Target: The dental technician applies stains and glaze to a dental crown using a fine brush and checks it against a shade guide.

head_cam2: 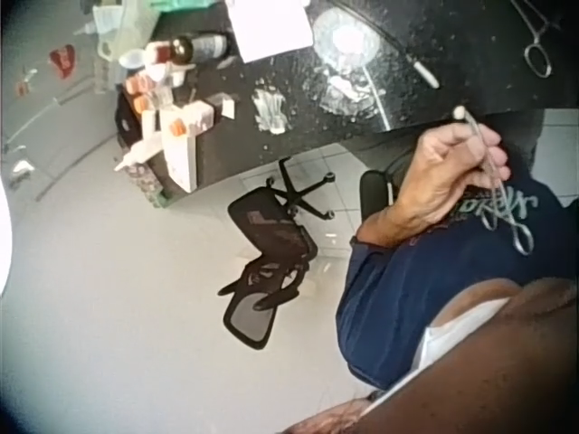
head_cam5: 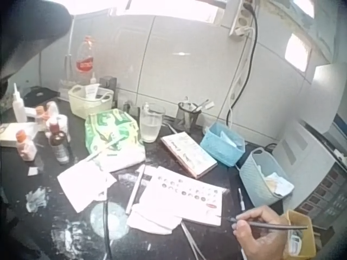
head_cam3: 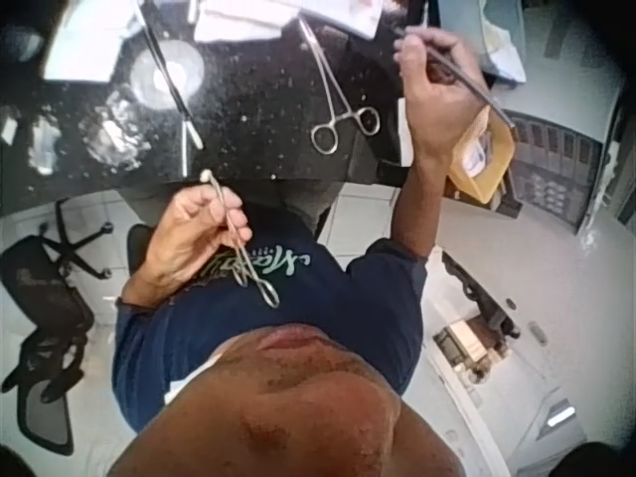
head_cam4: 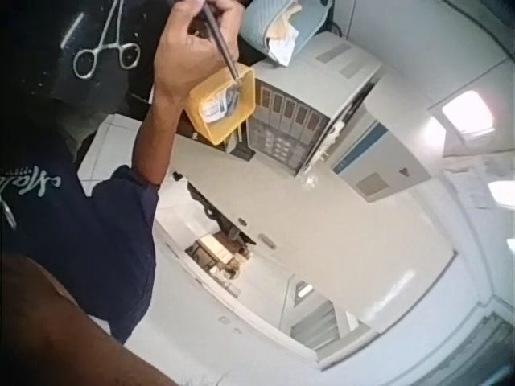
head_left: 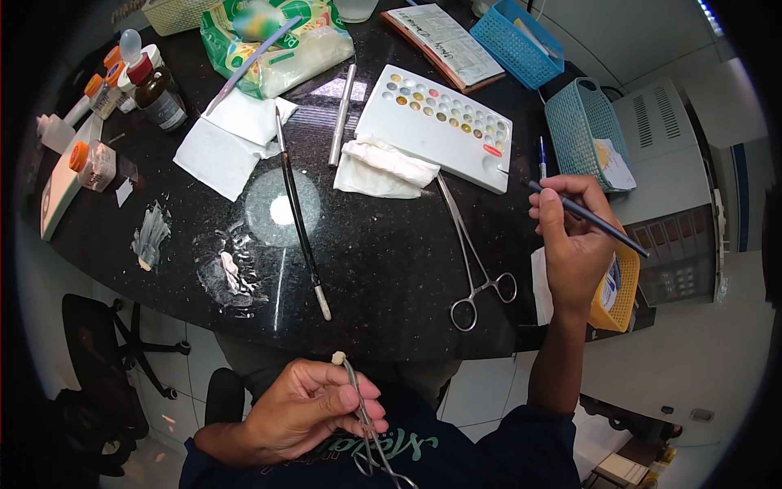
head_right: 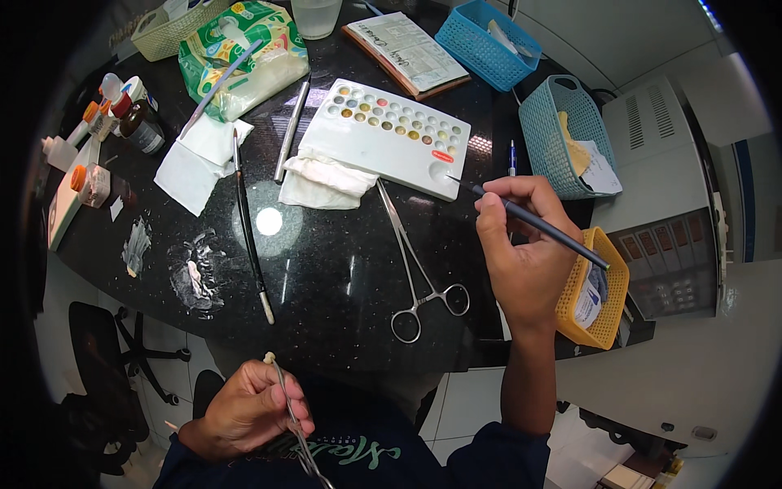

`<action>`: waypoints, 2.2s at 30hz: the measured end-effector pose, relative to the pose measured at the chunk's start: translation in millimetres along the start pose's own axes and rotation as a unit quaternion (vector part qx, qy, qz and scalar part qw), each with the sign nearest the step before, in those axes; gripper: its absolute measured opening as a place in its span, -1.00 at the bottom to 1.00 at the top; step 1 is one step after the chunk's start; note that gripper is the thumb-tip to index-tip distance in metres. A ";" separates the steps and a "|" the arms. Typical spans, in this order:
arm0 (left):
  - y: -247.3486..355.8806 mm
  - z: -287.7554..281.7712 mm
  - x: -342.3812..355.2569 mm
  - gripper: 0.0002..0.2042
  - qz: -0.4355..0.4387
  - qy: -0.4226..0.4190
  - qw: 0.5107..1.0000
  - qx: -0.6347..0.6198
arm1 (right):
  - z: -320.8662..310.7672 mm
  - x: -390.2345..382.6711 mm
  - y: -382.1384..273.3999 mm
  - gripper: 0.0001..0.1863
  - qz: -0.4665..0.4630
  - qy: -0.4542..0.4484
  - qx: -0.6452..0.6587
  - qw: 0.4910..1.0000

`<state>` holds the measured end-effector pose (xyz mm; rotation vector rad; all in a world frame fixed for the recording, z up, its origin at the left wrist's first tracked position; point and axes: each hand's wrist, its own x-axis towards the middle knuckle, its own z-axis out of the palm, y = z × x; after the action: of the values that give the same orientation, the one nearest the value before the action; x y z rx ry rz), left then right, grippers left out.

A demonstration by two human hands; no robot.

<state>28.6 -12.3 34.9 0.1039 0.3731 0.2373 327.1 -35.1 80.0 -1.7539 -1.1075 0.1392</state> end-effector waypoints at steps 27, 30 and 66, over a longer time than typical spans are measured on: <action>1.3 -7.5 8.4 -0.76 -0.049 -0.050 0.988 -0.135 | 13.6 -1.6 7.9 -0.92 -0.001 0.000 -0.019 1.000; 5.2 -6.6 10.7 -0.73 -0.080 -0.069 0.986 -0.126 | 5.3 -8.0 -3.3 -0.88 -0.012 0.055 0.005 0.998; -7.8 3.1 11.3 -0.81 0.075 0.061 0.983 0.156 | 35.1 -103.6 -42.6 -0.73 -0.177 -0.203 0.163 0.949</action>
<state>41.6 -17.2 32.7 0.4285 0.5231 0.3340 222.7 -83.6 57.3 -1.2361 -1.5811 0.4510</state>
